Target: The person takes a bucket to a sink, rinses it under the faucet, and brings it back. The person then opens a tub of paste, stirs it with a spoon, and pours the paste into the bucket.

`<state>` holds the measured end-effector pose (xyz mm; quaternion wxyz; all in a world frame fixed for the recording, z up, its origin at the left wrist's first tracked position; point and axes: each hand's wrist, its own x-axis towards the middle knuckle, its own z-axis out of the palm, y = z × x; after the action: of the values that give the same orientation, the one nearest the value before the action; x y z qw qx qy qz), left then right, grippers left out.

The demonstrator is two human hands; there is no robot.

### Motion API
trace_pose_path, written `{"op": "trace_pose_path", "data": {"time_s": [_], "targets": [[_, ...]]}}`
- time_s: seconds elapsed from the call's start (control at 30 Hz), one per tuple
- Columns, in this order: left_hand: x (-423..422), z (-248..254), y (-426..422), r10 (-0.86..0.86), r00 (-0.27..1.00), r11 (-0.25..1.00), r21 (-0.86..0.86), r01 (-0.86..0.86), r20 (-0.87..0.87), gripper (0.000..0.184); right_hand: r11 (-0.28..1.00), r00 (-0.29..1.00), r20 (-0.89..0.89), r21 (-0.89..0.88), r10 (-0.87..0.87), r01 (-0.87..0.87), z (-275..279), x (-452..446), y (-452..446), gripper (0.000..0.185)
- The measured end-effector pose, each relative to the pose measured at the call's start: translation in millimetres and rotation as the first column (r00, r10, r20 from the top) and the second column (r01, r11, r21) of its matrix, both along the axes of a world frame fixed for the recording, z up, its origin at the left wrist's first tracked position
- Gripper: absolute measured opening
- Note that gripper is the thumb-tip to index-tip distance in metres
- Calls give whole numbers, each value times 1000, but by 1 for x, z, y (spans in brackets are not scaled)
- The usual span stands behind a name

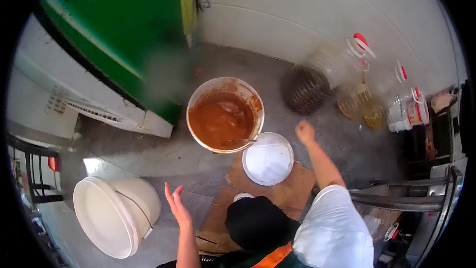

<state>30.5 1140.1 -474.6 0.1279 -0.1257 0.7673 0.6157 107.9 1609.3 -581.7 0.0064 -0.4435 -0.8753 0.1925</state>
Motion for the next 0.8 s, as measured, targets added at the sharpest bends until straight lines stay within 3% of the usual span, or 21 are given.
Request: {"op": "trace_pose_path", "data": {"time_s": [0.03,0.07,0.1,0.13,0.2,0.23,0.3,0.37,0.53,0.57,0.6,0.63,0.7,0.77,0.8], "targets": [[1,-10,4,-11,1000,1000,8,11,0,50,995,980,199,95,-9,-10,-37,41,-10,27],[2,-21,8,-19,999,999,36,17,51,50,986,955,259,-37,-147,162,-63,74,-22,39],[1,-29,13,-20,995,998,64,14,97,50,943,919,314,-152,-236,295,-60,91,-43,65],[1,-29,22,0,989,996,88,-14,150,49,963,934,232,65,-270,262,-108,119,-49,58],[0,-39,30,-28,987,994,107,11,157,50,850,910,302,-359,-285,385,-113,134,-53,42],[-2,-45,32,-71,984,991,126,50,165,50,855,917,295,-366,-269,368,-107,131,-62,42],[-6,-50,39,-82,988,987,149,62,128,51,846,895,79,-299,-439,441,-97,126,-80,34],[-9,-45,51,-148,986,984,114,139,71,53,849,900,74,-306,-430,431,-108,129,-77,31],[-6,-39,77,-125,992,988,94,126,-20,53,850,876,150,-213,-458,481,-103,121,-75,25],[-7,-34,83,-291,912,957,-97,275,-289,56,880,890,221,-181,-399,440,-102,117,-75,25],[-9,-28,90,-466,732,883,-317,346,-498,59,907,895,291,-155,-338,392,-102,112,-74,24],[-13,-21,100,-464,730,883,-319,343,-501,59,907,897,287,-158,-335,389,-104,111,-74,24],[-24,-3,124,-629,453,774,-561,293,-632,72,885,905,51,-194,-422,423,-102,116,-75,23],[-35,1,152,-668,399,743,-579,335,-627,73,890,912,-27,-233,-408,391,-107,121,-66,21],[-39,1,167,-698,341,715,-591,373,-629,74,810,829,-213,-436,-517,393,-106,122,-61,19]]}}
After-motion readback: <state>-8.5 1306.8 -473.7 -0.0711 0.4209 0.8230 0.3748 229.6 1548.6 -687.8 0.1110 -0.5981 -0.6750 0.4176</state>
